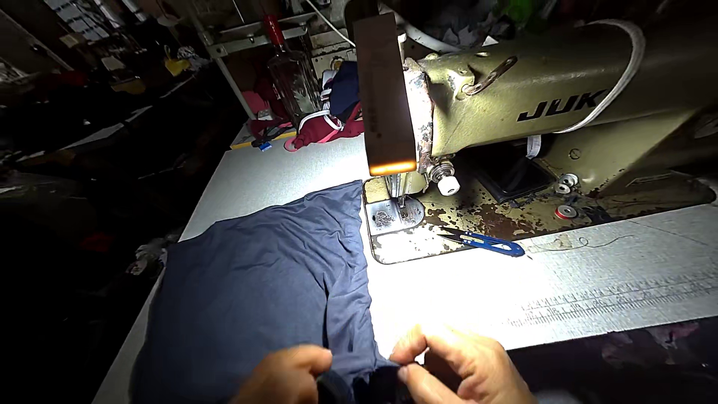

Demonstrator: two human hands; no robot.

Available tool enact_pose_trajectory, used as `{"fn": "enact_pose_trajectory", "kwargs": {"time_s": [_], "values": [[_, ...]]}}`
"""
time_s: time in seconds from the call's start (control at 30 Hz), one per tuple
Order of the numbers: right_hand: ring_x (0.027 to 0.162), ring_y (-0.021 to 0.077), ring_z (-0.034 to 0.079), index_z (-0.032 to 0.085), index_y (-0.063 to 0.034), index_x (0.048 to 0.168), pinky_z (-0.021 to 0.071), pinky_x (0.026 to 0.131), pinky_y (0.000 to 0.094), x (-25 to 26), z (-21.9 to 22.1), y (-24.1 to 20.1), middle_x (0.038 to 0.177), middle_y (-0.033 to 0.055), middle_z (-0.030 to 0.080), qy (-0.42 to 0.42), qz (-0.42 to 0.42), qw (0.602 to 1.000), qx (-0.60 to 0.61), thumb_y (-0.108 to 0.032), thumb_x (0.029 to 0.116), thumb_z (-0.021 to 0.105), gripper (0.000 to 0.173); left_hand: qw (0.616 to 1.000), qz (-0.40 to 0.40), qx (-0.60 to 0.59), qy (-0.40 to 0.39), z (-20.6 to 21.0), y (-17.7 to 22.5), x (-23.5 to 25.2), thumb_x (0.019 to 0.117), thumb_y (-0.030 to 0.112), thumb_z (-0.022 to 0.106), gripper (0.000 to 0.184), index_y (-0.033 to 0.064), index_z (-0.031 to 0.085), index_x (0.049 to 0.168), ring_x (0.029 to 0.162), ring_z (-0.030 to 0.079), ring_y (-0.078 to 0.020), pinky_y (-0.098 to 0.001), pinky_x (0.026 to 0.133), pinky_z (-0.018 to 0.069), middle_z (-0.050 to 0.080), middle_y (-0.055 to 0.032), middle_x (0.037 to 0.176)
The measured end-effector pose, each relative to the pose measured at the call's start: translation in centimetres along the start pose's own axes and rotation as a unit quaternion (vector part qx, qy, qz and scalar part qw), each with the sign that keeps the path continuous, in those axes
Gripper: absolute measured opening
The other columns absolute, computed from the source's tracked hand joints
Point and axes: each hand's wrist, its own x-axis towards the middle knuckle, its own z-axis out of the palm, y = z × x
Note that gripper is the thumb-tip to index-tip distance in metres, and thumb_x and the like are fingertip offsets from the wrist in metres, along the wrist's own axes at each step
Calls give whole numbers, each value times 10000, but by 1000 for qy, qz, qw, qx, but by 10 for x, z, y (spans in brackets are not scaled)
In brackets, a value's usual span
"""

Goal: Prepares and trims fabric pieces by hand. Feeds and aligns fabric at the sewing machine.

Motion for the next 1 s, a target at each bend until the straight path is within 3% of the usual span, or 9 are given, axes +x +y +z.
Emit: {"fn": "enact_pose_trajectory", "kwargs": {"time_s": [0.1, 0.2, 0.27, 0.33, 0.43, 0.6, 0.8, 1.0], "values": [[621, 4, 571, 683, 41, 960, 481, 580, 179, -4, -6, 2, 766, 26, 645, -61, 68, 991, 101, 4, 941, 581, 110, 998, 20, -47, 28, 17, -4, -19, 1028, 21, 512, 139, -69, 598, 965, 954, 672, -201, -262, 872, 534, 667, -237, 967], [632, -12, 539, 678, 22, 962, 450, 588, 166, -3, -3, 10, 768, 0, 615, -69, 82, 989, 99, -16, 948, 556, 129, 994, 18, -75, 76, 44, -8, -30, 1017, 6, 532, 145, -64, 656, 1044, 995, 661, -187, -221, 931, 505, 675, -221, 1007], [590, -30, 510, 672, 1, 958, 426, 547, 153, -3, 1, 13, 749, -20, 612, -51, 87, 990, 102, -16, 940, 551, 123, 994, 25, -76, 79, 52, -8, -29, 994, 21, 577, 146, -38, 671, 1088, 996, 605, -158, -182, 941, 462, 621, -188, 1006], [565, -47, 517, 655, -21, 962, 447, 512, 142, -2, 3, 14, 806, -36, 640, -46, 109, 982, 150, -1, 938, 531, 127, 994, 38, -79, 64, 53, -8, -24, 1000, 64, 621, 145, 4, 695, 1109, 938, 535, -125, -158, 881, 421, 545, -133, 958], [562, -39, 539, 624, -50, 964, 474, 515, 152, 3, 4, 14, 779, -68, 616, -43, 128, 973, 185, 4, 946, 511, 127, 994, 79, -49, 65, 53, -13, -15, 989, 37, 631, 110, 38, 729, 1040, 831, 511, -136, -176, 795, 408, 531, -132, 875], [585, -79, 476, 643, -36, 972, 400, 533, 116, 10, 3, 18, 751, -86, 575, -41, 94, 983, 151, -23, 954, 520, 125, 993, 108, 32, 21, 41, -20, -5, 979, 36, 637, 134, 71, 749, 1044, 803, 510, -175, -209, 730, 414, 512, -121, 822], [546, -71, 451, 647, -48, 939, 383, 508, 111, 13, 5, 20, 695, -93, 532, -20, 104, 987, 120, -34, 963, 526, 124, 994, 93, 59, -2, 39, -18, -2, 932, -10, 658, 114, 38, 759, 953, 762, 561, -249, -263, 718, 452, 583, -176, 767], [558, -63, 443, 655, -32, 930, 370, 514, 117, 14, 4, 21, 688, -74, 523, -27, 94, 989, 108, -28, 956, 524, 133, 993, 112, 43, 8, 43, -29, -1, 960, 116, 702, 89, 35, 695, 923, 818, 513, -203, -215, 752, 422, 509, -127, 813]]}}
